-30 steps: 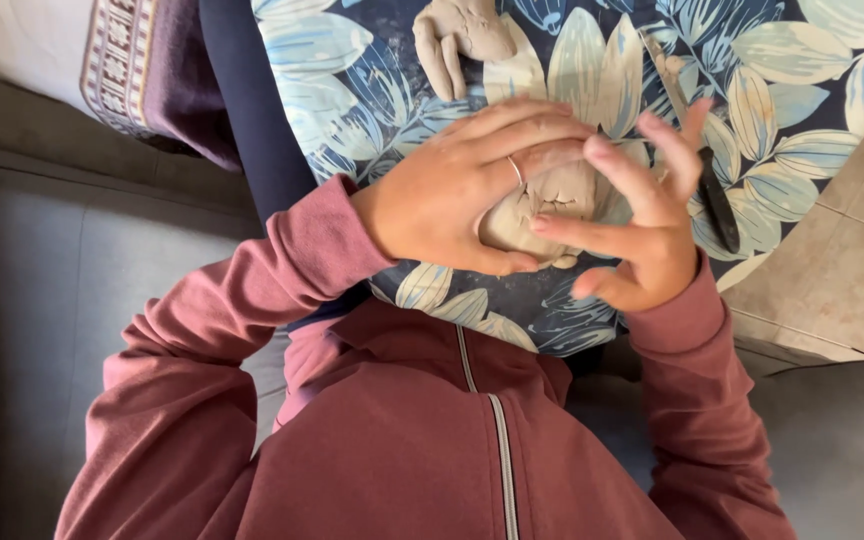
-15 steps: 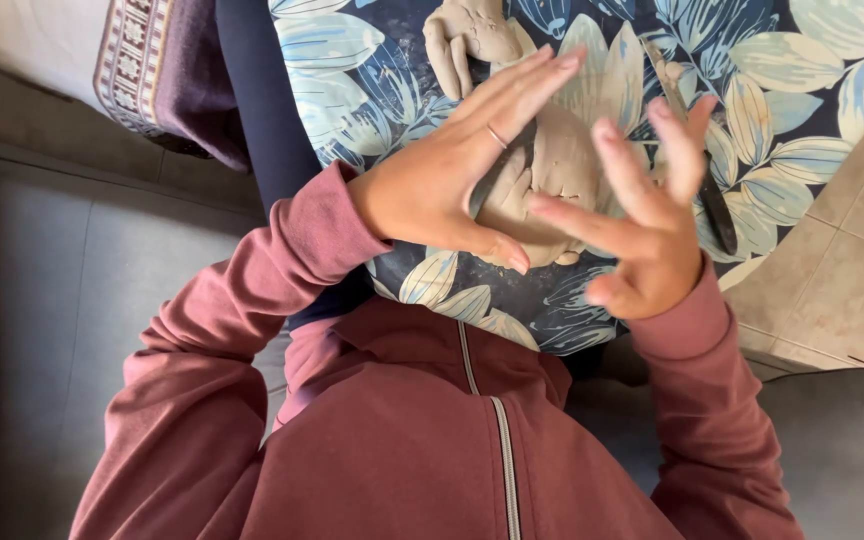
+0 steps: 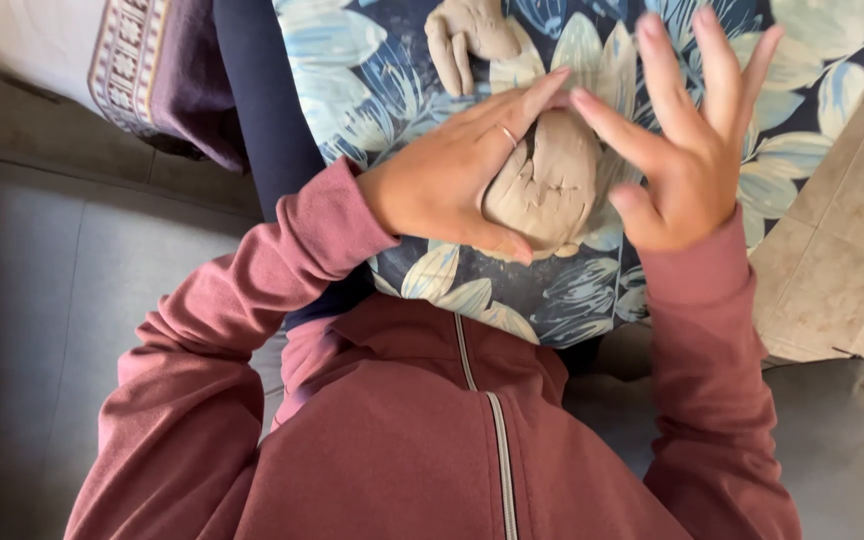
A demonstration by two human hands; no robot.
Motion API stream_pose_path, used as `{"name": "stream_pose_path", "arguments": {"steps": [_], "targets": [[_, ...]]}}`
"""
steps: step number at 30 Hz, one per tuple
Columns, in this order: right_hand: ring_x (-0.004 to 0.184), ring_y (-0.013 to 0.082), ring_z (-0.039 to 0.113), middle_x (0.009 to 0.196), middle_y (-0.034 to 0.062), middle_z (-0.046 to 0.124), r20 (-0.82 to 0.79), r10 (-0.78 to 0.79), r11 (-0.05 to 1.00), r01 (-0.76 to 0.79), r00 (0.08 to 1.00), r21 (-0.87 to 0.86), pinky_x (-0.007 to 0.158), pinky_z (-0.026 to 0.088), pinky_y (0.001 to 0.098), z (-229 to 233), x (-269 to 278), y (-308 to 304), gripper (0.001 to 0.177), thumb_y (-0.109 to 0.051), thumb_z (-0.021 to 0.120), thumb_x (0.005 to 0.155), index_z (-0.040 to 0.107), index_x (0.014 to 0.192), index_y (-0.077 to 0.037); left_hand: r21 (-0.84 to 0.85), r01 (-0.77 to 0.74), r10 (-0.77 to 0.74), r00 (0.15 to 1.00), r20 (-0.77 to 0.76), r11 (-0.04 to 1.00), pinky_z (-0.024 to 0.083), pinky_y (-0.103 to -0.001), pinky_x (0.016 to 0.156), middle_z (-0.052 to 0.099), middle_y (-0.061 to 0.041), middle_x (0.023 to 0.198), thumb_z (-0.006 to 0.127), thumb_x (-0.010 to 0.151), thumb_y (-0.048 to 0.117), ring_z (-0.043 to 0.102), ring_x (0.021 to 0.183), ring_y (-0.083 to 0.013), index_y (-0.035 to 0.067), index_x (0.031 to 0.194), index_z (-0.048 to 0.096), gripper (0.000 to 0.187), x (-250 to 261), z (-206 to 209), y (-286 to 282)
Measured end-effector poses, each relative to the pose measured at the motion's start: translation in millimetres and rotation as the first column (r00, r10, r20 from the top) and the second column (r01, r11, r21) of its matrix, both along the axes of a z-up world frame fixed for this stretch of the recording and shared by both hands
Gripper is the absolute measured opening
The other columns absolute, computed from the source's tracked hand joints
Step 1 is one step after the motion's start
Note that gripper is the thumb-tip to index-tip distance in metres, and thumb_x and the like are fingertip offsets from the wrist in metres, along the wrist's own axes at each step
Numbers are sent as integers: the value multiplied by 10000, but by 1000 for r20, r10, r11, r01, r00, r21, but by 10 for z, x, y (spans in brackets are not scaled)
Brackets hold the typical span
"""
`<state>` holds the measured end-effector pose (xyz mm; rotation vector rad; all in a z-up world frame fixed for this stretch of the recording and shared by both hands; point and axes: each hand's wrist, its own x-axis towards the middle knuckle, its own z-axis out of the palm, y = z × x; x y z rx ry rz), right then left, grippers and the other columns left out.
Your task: The user is shaping and modeling clay around a plastic bowl to create a specific form using their hands and a knife.
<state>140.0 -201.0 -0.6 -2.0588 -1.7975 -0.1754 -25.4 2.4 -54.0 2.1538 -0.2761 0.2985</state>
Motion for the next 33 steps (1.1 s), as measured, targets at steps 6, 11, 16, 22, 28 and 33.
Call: {"name": "stream_pose_path", "arguments": {"steps": [6, 11, 16, 22, 28, 33], "targets": [[1587, 324, 81, 1663, 68, 325, -20, 285, 956, -282, 958, 83, 1297, -61, 652, -208, -85, -242, 857, -723, 245, 1040, 856, 1345, -206, 13, 40, -41, 994, 104, 999, 336, -466, 1329, 378, -220, 1675, 1047, 645, 731, 439, 1552, -366, 70, 1643, -12, 1598, 30, -66, 31], [1617, 332, 86, 1702, 63, 308, 4, 205, 970, -204, 979, 134, 1297, -121, 629, -360, 125, -161, 776, -618, 284, 1076, 935, 1294, -254, 34, 25, -28, 997, 78, 999, 360, -491, 1292, 430, -208, 1635, 999, 681, 742, 469, 1509, -374, 97, 1649, 10, 1527, 42, -50, 13], [1606, 323, 108, 1704, 86, 340, -94, 47, 997, -42, 994, 59, 1293, -100, 616, -345, 72, -205, 992, -664, 36, 1052, 714, 1488, -85, 36, 37, -39, 998, 56, 999, 334, -460, 1298, 396, -214, 1635, 992, 731, 631, 427, 1524, -372, 46, 1629, 69, 1415, 10, 26, -15], [1495, 411, 355, 1569, 223, 472, -90, 101, 992, -94, 991, 79, 1282, 165, 638, -140, -448, -502, 742, -532, 345, 1053, 686, 1408, 23, 26, 33, -35, 996, 83, 999, 361, -460, 1299, 420, -206, 1629, 1037, 751, 534, 455, 1514, -368, 52, 1627, 96, 1373, 7, -29, -9], [1412, 504, 487, 1534, 266, 480, -115, 63, 998, -66, 991, -24, 1226, 297, 666, -174, -746, -781, 572, -325, 586, 996, 626, 1387, 91, 53, 22, -27, 995, 101, 998, 388, -443, 1300, 406, -219, 1650, 1068, 746, 502, 476, 1520, -388, 55, 1622, 110, 1373, 38, -66, 17], [1425, 505, 483, 1562, 260, 433, -112, 42, 999, -43, 993, -7, 1215, 327, 680, -267, -876, -898, 534, -237, 639, 967, 629, 1384, 95, 53, 37, -44, 990, 131, 998, 404, -422, 1241, 460, -250, 1584, 1073, 778, 510, 519, 1450, -397, 6, 1582, 179, 1304, -17, -37, 19]]}}
